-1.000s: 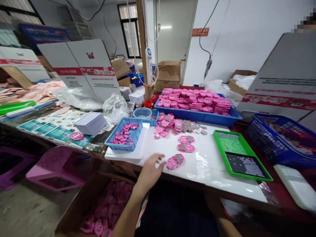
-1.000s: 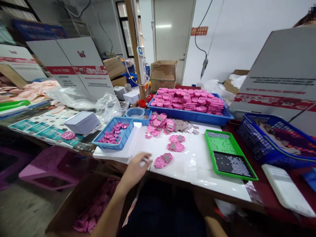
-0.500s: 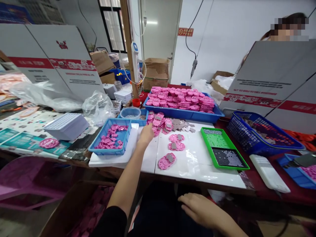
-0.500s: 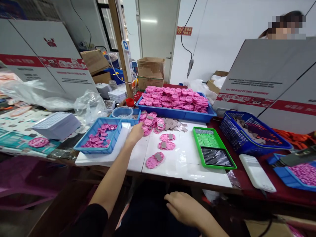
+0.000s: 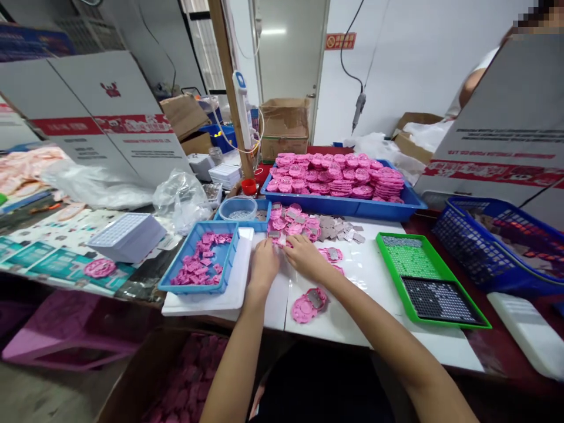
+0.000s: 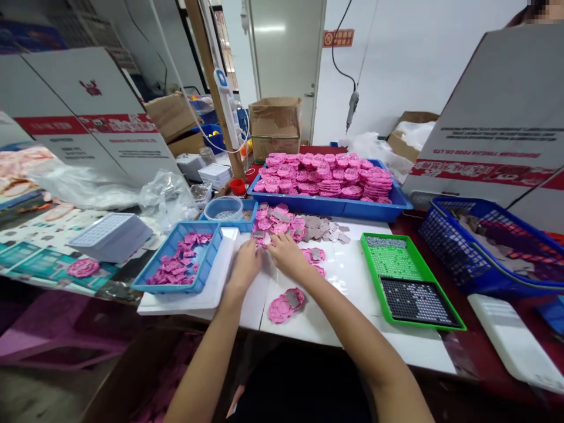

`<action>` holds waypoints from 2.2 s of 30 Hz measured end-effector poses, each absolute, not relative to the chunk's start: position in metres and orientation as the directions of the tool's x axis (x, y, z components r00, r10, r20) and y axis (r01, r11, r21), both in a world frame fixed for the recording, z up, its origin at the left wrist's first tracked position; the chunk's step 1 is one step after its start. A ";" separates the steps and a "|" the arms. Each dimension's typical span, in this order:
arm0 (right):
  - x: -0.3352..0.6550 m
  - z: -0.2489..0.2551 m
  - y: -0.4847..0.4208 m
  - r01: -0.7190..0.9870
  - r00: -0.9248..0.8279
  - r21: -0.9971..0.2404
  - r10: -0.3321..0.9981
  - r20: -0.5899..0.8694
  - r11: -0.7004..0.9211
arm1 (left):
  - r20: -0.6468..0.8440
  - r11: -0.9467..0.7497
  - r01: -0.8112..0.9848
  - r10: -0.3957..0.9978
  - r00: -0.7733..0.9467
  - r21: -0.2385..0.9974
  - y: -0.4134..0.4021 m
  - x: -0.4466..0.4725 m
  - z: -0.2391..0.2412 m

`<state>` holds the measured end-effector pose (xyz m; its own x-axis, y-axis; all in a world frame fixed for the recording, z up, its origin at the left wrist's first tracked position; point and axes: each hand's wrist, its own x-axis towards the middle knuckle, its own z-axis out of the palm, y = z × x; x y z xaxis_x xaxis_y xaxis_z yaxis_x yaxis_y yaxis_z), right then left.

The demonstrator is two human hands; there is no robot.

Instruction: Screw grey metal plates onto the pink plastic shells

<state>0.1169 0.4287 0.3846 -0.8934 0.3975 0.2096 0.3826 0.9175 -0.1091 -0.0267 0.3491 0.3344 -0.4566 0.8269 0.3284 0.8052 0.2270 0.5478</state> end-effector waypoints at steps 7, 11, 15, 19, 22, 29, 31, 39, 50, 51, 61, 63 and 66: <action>0.124 0.365 0.445 0.514 -0.833 -0.016 0.504 0.227 0.858 | 0.351 0.251 0.856 0.833 -0.429 0.452 0.354 -0.006 0.325; 0.119 0.357 0.443 0.572 -0.791 -0.039 0.564 0.238 0.819 | 0.359 0.220 0.877 0.849 -0.388 0.427 0.350 -0.008 0.321; 0.114 0.356 0.438 0.567 -0.793 -0.062 0.565 0.228 0.821 | 0.386 0.114 0.897 0.874 -0.295 0.426 0.335 -0.008 0.320; 0.112 0.356 0.435 0.550 -0.801 -0.089 0.555 0.223 0.830 | 0.425 0.038 0.901 0.872 -0.241 0.432 0.318 -0.004 0.316; 0.111 0.354 0.435 0.549 -0.797 -0.108 0.558 0.229 0.829 | 0.448 0.038 0.900 0.857 -0.253 0.435 0.312 -0.001 0.314; 0.111 0.351 0.439 0.584 -0.765 -0.118 0.593 0.251 0.803 | 0.413 0.158 0.904 0.849 -0.330 0.397 0.315 0.002 0.308; 0.112 0.352 0.440 0.586 -0.761 -0.120 0.596 0.256 0.801 | 0.405 0.141 0.905 0.859 -0.314 0.402 0.316 0.002 0.305; 0.114 0.351 0.444 0.535 -0.787 -0.165 0.559 0.261 0.829 | 0.458 0.002 0.879 0.853 -0.251 0.477 0.321 0.003 0.296; 0.135 0.348 0.458 0.420 -0.817 -0.270 0.491 0.304 0.866 | 0.476 -0.058 0.839 0.843 -0.249 0.541 0.320 0.001 0.297; 0.139 0.349 0.461 0.428 -0.806 -0.282 0.504 0.312 0.859 | 0.477 -0.058 0.841 0.843 -0.247 0.539 0.320 0.001 0.297; 0.138 0.356 0.442 0.391 -0.834 -0.280 0.466 0.296 0.877 | 0.488 -0.094 0.852 0.850 -0.201 0.515 0.315 -0.001 0.309; 0.136 0.355 0.440 0.393 -0.832 -0.289 0.471 0.292 0.873 | 0.486 -0.097 0.854 0.853 -0.193 0.511 0.313 0.001 0.314; 0.138 0.354 0.441 0.411 -0.814 -0.316 0.500 0.294 0.855 | 0.494 -0.099 0.852 0.846 -0.199 0.513 0.312 0.004 0.321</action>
<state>0.1379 0.4407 0.3542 -0.8143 0.5004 0.2943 0.4113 0.8551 -0.3157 0.0044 0.3118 0.3212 -0.1990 0.8464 0.4940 0.8524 -0.0992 0.5134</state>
